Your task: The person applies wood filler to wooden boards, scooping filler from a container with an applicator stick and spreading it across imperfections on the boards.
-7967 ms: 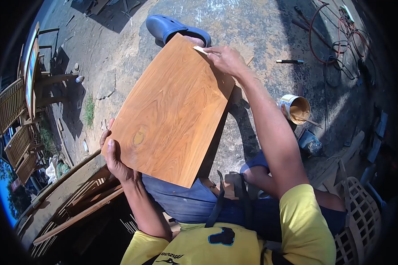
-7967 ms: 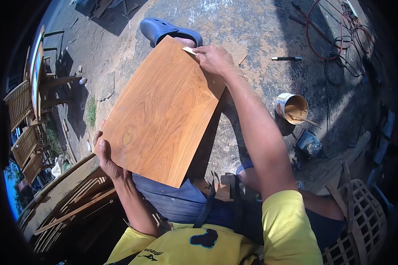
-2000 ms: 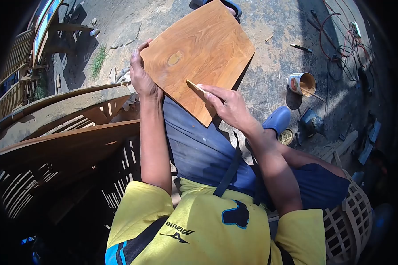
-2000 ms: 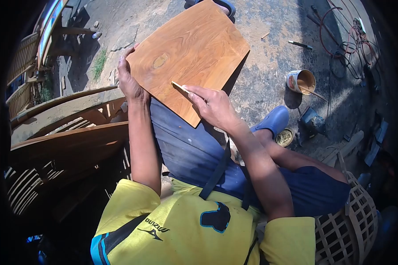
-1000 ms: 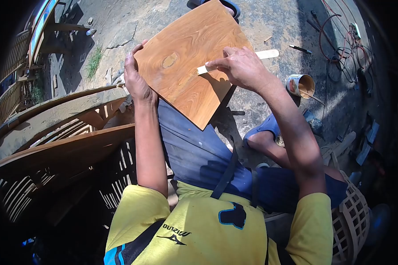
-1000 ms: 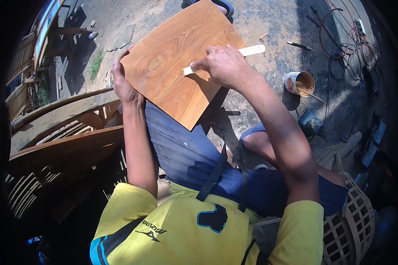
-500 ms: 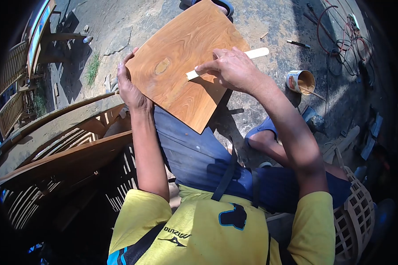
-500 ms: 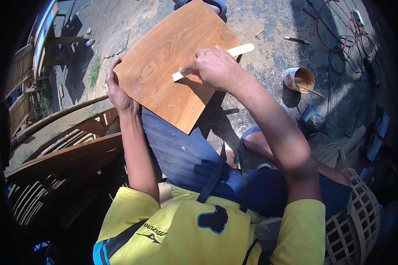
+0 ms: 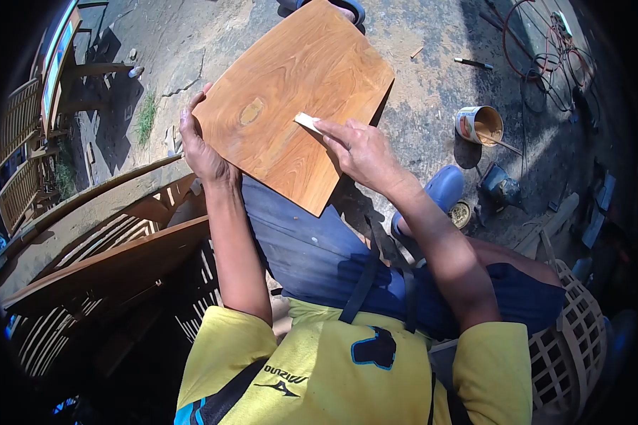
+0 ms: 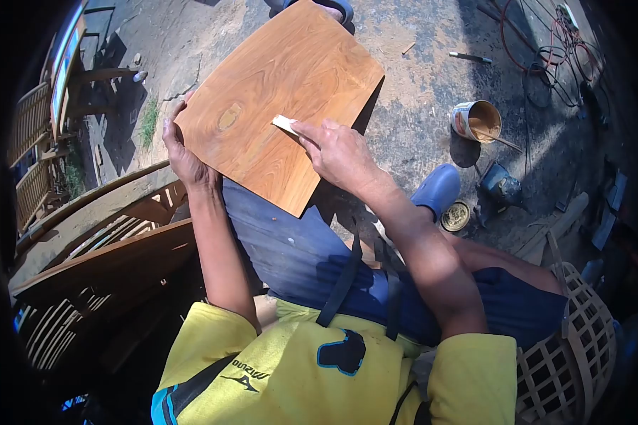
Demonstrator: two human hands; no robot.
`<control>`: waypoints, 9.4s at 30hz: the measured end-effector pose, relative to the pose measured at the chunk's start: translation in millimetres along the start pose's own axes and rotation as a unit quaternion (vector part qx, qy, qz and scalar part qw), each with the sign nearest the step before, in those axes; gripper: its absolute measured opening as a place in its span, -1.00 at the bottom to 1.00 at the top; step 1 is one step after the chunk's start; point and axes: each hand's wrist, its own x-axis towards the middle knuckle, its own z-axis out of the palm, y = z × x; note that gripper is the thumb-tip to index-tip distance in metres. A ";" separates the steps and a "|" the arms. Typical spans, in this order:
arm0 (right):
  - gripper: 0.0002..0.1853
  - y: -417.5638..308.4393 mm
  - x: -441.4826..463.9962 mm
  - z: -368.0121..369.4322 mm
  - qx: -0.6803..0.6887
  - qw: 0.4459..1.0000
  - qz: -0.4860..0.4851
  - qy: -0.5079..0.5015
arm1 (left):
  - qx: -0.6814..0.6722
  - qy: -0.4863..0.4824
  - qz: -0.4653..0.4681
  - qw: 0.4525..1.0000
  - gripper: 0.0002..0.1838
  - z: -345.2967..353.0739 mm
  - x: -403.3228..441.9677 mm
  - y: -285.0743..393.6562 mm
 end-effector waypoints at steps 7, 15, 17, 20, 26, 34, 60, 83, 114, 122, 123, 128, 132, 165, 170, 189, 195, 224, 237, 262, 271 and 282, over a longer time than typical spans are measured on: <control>-0.68 2.5 7.4 -8.3 0.007 1.000 0.003 0.020 | 0.002 0.001 -0.005 1.000 -0.46 5.3 -1.1 4.6; -0.67 18.3 6.7 -0.2 0.038 0.999 0.008 0.025 | -0.002 0.008 -0.004 1.000 -0.48 2.3 -0.9 2.2; -0.67 20.3 11.7 -1.9 0.037 0.999 -0.015 0.035 | -0.005 0.007 -0.001 1.000 -0.48 3.6 1.6 3.3; -0.67 20.1 11.3 -4.5 0.009 0.999 0.011 0.036 | 0.006 0.019 0.001 1.000 -0.48 4.3 -1.4 2.0; -0.70 10.2 19.3 -35.1 -0.049 0.997 0.023 -0.055 | 0.003 0.018 -0.003 1.000 -0.48 3.1 -1.6 3.5; -0.73 18.8 54.5 -46.0 -0.130 0.982 -0.097 -0.096 | 0.009 0.017 -0.010 1.000 -0.49 2.4 -0.6 1.8; -0.65 81.9 51.7 -6.5 0.106 0.990 0.087 0.046 | 0.001 0.035 -0.020 0.999 -0.48 10.8 -2.5 6.4; -0.64 96.1 63.8 -12.4 0.074 0.993 0.076 0.046 | 0.016 0.025 -0.017 0.999 -0.46 7.8 -0.4 5.1; -0.58 79.2 53.2 -25.9 0.432 0.867 0.249 -0.015 | 0.034 0.041 -0.011 0.999 -0.45 13.7 -3.1 6.3; -0.64 93.5 63.8 7.1 0.028 0.991 0.041 0.125 | 0.035 0.051 -0.011 0.998 -0.43 19.1 -2.1 6.2; -0.64 96.3 59.6 8.4 0.030 0.991 0.044 0.124 | 0.037 0.052 -0.013 0.998 -0.43 18.4 -2.7 6.0; -0.63 72.4 73.6 -34.9 -0.035 0.988 0.145 0.031 | 0.038 0.047 -0.010 0.998 -0.44 17.4 -1.7 6.3; -0.63 78.1 77.2 -42.7 -0.032 0.992 0.121 -0.012 | 0.045 0.041 -0.017 0.998 -0.45 19.5 -3.0 7.9; -0.64 133.8 107.0 -15.4 0.064 0.985 0.134 0.092 | 0.051 0.059 -0.022 0.997 -0.51 27.4 -3.1 10.3; -0.61 128.2 110.0 -32.0 0.059 0.990 0.126 0.034 | 0.065 0.069 -0.015 0.995 -0.49 30.7 -3.7 11.0; -0.66 62.8 91.3 -36.2 -0.010 0.995 0.076 -0.057 | 0.026 0.055 -0.014 0.998 -0.49 19.1 -1.6 6.3; -0.59 86.7 82.0 -38.9 0.279 0.925 0.226 0.125 | 0.028 0.068 -0.022 0.997 -0.50 21.1 -2.1 7.3; -0.61 165.5 125.5 -42.4 -0.009 0.988 0.154 -0.001 | 0.034 0.062 -0.022 0.997 -0.52 27.6 -3.0 10.9; -0.61 158.6 116.1 -21.5 0.025 0.991 0.117 0.054 | 0.051 0.063 -0.022 0.996 -0.52 27.1 -2.8 9.8; -0.45 155.2 150.8 -47.7 -0.061 0.989 0.127 0.049 | 0.039 0.065 -0.033 0.997 -0.52 27.2 -2.9 10.4; -0.42 144.9 171.8 -73.7 -0.076 0.979 0.178 -0.060 | 0.060 0.077 -0.023 0.995 -0.50 27.9 -1.5 12.4; -0.48 82.2 84.1 -78.9 -0.002 0.996 0.056 -0.073 | 0.050 0.028 0.012 0.998 -0.46 9.0 4.4 5.9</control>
